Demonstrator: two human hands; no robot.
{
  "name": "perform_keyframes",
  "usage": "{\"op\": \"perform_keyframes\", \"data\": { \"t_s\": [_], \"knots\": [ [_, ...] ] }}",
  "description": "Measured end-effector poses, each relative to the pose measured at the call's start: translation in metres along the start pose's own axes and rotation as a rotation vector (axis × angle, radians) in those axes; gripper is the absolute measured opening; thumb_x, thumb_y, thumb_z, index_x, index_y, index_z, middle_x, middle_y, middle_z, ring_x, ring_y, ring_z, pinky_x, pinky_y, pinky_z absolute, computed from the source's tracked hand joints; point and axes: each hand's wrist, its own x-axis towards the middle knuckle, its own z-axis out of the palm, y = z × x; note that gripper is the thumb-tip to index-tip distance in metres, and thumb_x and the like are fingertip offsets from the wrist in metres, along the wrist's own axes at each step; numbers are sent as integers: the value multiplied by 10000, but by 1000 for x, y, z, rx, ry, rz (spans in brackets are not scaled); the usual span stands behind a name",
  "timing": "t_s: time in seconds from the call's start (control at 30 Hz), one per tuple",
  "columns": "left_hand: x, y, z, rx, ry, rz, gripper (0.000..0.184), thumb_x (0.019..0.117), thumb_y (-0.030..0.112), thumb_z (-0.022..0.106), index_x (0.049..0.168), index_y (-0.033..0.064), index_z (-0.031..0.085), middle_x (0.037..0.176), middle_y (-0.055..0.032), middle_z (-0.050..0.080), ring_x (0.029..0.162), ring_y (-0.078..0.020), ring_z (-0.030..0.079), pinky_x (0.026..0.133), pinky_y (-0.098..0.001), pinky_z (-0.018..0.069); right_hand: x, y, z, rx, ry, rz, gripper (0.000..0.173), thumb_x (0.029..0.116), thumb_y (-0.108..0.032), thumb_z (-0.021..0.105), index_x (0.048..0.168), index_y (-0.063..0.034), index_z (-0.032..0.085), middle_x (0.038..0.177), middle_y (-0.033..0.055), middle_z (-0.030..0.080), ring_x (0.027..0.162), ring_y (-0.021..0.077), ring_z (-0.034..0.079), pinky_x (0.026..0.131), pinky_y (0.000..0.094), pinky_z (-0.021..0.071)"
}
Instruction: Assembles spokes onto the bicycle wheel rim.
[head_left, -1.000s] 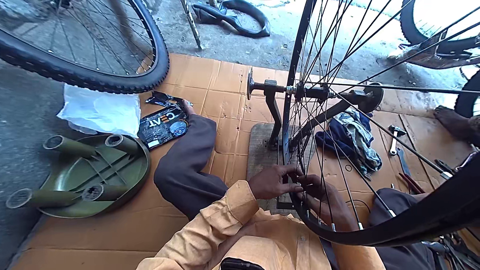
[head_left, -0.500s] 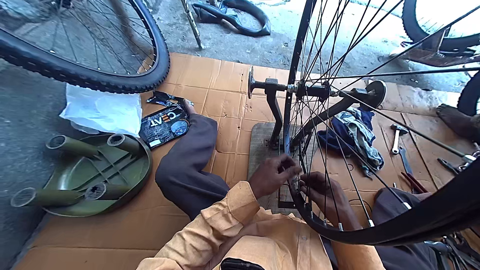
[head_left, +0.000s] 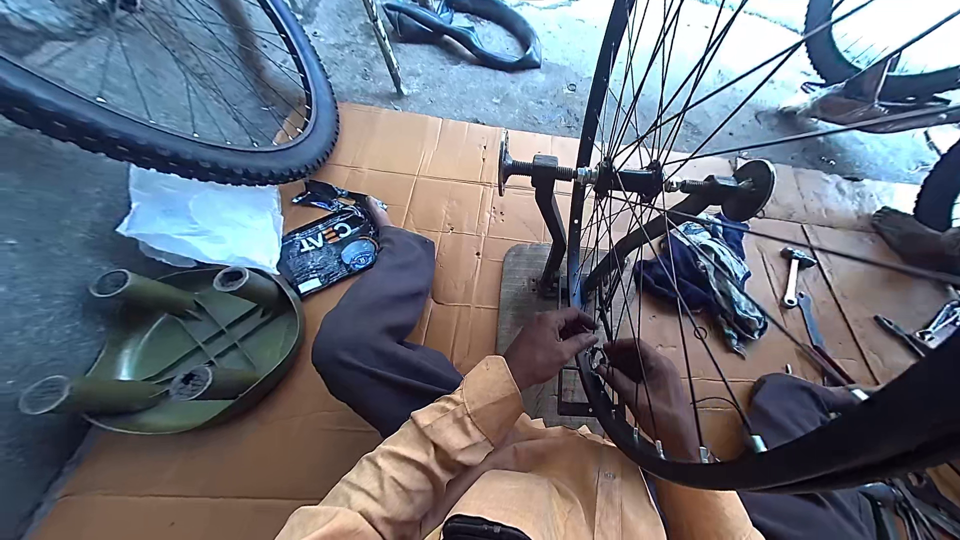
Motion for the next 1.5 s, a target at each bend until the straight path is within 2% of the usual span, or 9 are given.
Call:
{"op": "perform_keyframes", "data": {
  "t_s": [0.2,0.33,0.43,0.6,0.77,0.9,1.1,1.23,1.5],
  "knots": [
    [-2,-4,-2,81,-161,45,270,1065,310,557,1109,105,728,893,1,707,745,-84,641,705,-289,543,-8,-13,-1,9,-35,43,255,868,-69,776,1111,-70,698,898,51,727,774,147,701,713,307,604],
    [2,-9,-5,191,-260,180,386,1099,328,458,1009,81,741,951,-16,671,892,-101,630,833,-322,525,-8,-11,-5,-44,-91,-74,216,870,-150,783,1064,-108,695,841,22,707,734,134,683,679,293,590],
    [8,-11,-8,229,-347,199,371,1050,386,556,995,72,746,1013,-47,669,985,-152,622,888,-372,516,-8,-21,-3,-84,-99,-84,248,849,-53,776,1072,-75,668,855,15,703,752,106,680,705,264,587],
    [2,2,14,521,-130,102,404,963,431,675,727,102,668,770,-25,624,788,-186,624,717,-419,527,-5,-25,-1,-169,-76,26,212,902,0,690,1103,-65,672,913,28,710,795,109,684,744,296,585],
    [-2,-3,6,407,-139,87,389,1013,464,604,870,131,745,836,8,660,761,-126,634,712,-374,551,-3,-15,-3,-140,-54,25,179,903,-25,714,1070,-82,683,911,21,722,808,116,697,762,306,595],
    [0,-13,-5,306,-189,115,391,1061,442,521,1020,139,766,948,25,699,844,-78,652,786,-328,558,3,36,-14,-27,-107,-117,274,903,-267,765,1141,-157,684,967,26,738,839,167,721,743,346,624],
    [6,-13,-7,216,-339,181,362,1058,388,543,1049,97,758,1001,-12,689,885,-94,643,795,-306,543,-10,-4,-9,34,-85,-56,300,863,-143,796,1130,-93,669,890,40,710,769,143,694,717,304,607],
    [7,-13,-2,253,-330,176,358,1011,444,616,1071,126,770,989,9,691,928,-95,641,823,-319,538,-11,0,-10,-42,-72,-90,335,866,-216,796,1163,-139,663,856,3,704,732,121,678,685,300,592],
    [6,-12,10,357,-157,154,426,926,492,718,721,125,646,718,13,596,725,-134,590,685,-351,499,-12,8,-17,-4,-116,-31,294,899,-100,707,1184,-155,666,977,15,722,823,137,704,724,318,612]
  ]
}}
